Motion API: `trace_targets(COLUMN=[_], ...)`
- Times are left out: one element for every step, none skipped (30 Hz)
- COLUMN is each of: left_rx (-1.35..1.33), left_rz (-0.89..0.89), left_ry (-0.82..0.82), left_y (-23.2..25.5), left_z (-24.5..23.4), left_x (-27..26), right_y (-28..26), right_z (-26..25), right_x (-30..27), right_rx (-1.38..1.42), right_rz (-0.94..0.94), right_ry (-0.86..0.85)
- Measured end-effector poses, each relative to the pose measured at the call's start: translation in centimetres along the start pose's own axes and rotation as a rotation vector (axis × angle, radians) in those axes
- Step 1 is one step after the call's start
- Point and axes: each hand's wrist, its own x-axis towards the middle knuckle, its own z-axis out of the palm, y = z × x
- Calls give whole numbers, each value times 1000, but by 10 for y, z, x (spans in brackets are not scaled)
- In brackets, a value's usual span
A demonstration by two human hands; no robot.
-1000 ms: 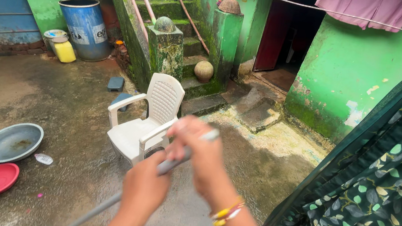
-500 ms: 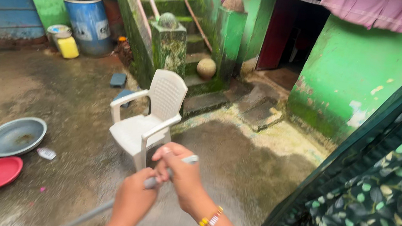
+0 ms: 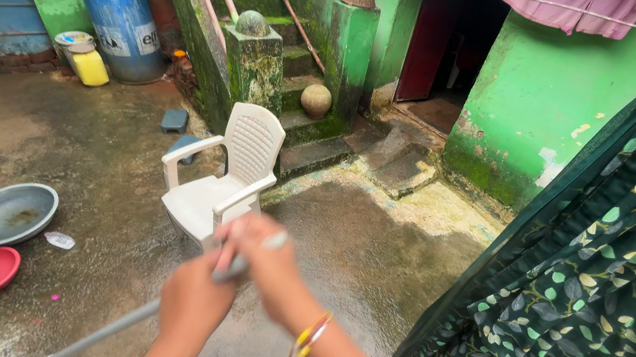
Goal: The person holds a long pole with a brush attached and scrubs a wet concrete floor in an outdoor area. The person moves around plastic buckets, bowls, and a white chair while scrubbing the ground.
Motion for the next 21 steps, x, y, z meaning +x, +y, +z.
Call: trace_targets(left_rx=[-29,-56,-74,-92,-138,-183,-229,-241,-253,-266,-243,-219,-195,-168,-141,-112,-108,-103,-98,-60,-22], left_rz=[126,251,268,287,340,393,445,438,431,425,377,328,278,227,177,122,101,79,57,33,9], left_ry=[75,154,130,109,96,84,72,65,58,51,15,-23,-61,-71,-81,-94,-92,-90,-88,-114,-141], left_y=[29,54,76,95,108,117,120,119,113,106,92,72,51,28,5,-19,-42,-62,-78,-89,-97], left_z=[-13,-26,-36,-43,-49,-51,-52,-51,-46,-38,-30,-23,-14,-4,7,15,22,26,29,32,31], left_x=[-2,-4,-7,-11,-16,-20,-22,-22,-23,-23,-22,-20,-18,-17,-16,-17,-17,-18,-19,-21,-25], right_y=[-26,-52,-75,-95,-111,-123,-132,-133,-127,-114,-97,-75,-49,-24,0,23,44,60,73,83,90], right_z=[0,1,1,2,1,-2,-8,-12,-13,-14,-16,-15,-12,-11,-10,-7,-4,-2,-1,0,3], right_x=[4,6,5,3,0,-5,-9,-9,-9,-9,-9,-9,-9,-12,-13,-15,-15,-18,-23,-26,-30], right_rx=[64,84,104,161,218,242,266,289,254,217,181,168,155,95,35,48,60,75,71,66,60], right_rz=[-37,-146,-255,-298,-341,-340,-339,-340,-306,-273,-241,-197,-153,-117,-82,-31,20,72,127,182,236], right_ry=[20,17,15,-2,-19,-84,-149,-216,-179,-143,-107,-76,-46,-25,-4,-53,-102,-151,-170,-194,-219])
